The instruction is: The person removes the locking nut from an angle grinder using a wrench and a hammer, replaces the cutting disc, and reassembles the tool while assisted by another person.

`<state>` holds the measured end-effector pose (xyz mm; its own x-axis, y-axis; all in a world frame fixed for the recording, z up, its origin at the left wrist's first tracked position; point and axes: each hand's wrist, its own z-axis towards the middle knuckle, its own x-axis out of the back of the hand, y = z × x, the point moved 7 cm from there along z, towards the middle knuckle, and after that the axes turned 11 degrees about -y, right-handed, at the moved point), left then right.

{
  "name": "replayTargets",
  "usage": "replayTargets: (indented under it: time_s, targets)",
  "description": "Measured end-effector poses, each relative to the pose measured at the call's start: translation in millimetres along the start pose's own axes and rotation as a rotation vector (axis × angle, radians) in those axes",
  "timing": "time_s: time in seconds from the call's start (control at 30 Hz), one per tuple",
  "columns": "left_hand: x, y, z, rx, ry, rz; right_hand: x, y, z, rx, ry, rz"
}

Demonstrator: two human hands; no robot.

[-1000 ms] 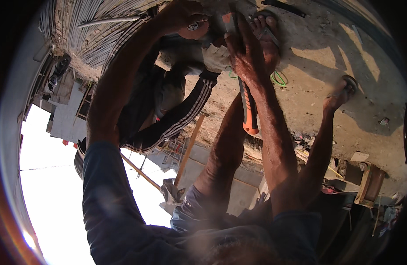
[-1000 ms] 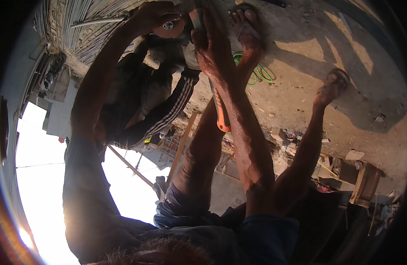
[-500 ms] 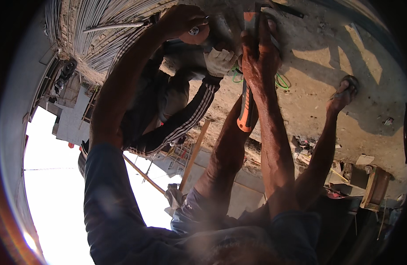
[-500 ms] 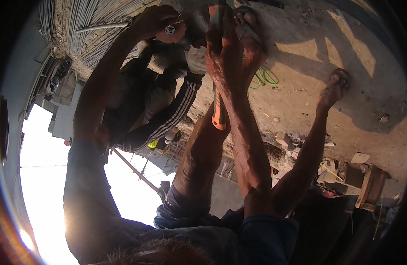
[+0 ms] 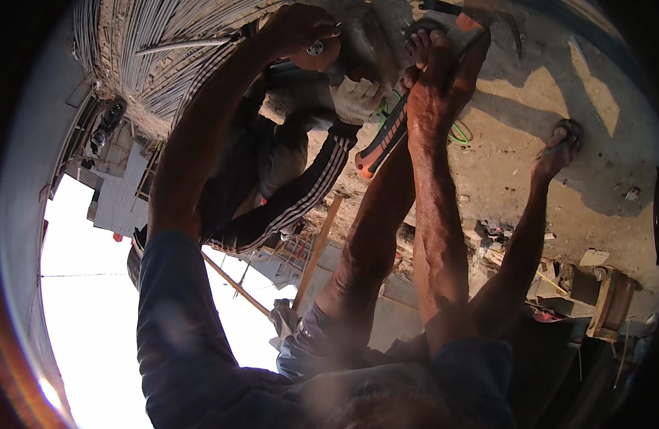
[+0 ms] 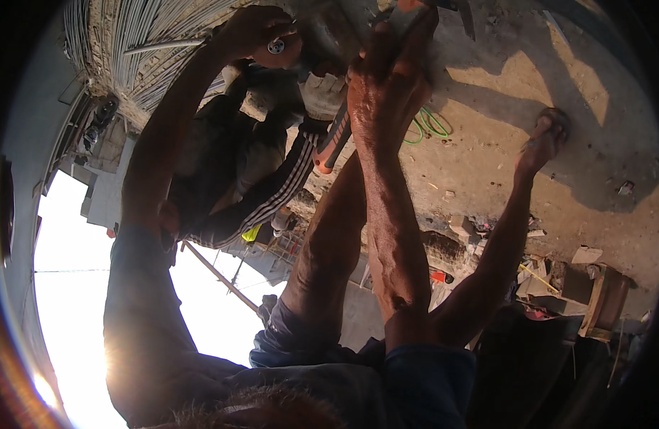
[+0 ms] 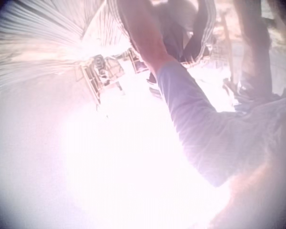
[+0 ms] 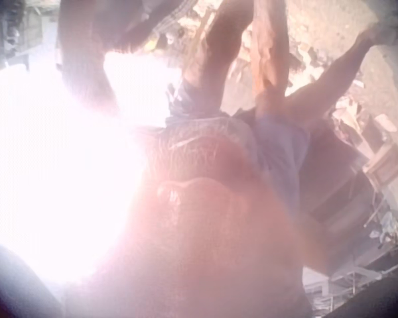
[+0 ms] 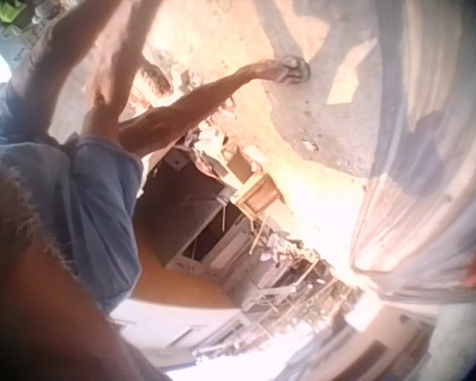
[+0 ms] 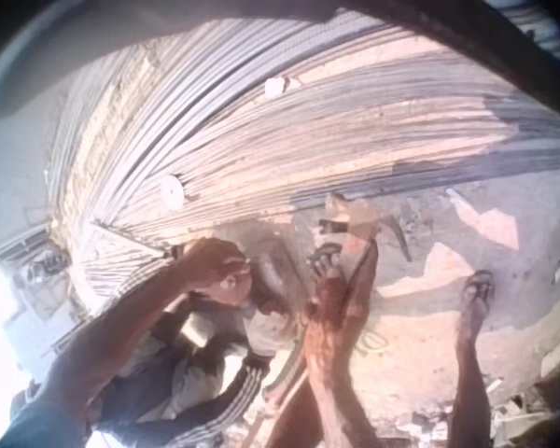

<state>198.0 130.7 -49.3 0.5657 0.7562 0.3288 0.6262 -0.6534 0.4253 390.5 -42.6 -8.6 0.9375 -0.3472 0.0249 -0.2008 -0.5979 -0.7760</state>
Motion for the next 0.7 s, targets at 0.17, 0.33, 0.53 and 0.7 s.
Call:
replayTargets:
  time_s: [0.17, 0.33, 0.53, 0.7]
  targets:
    - [13.8, 16.5, -4.5, 0.156, -0.11, 0.006, -27.2, -1.0, -0.5, 0.099, -0.174, -0.089]
    - [12.8, -1.8, 0.5, 0.158, 0.042, -0.117, 7.3, -6.1, 14.2, 0.021, 0.012, -0.004]
    - [7.7, 8.6, -8.6, 0.063, 0.04, -0.206, -25.4, -6.1, 1.1, 0.099, -0.144, -0.083]
    - [1.4, 5.3, -3.1, 0.06, 0.083, -0.108, -3.7, -3.1, 11.5, 0.026, 0.0, 0.008]
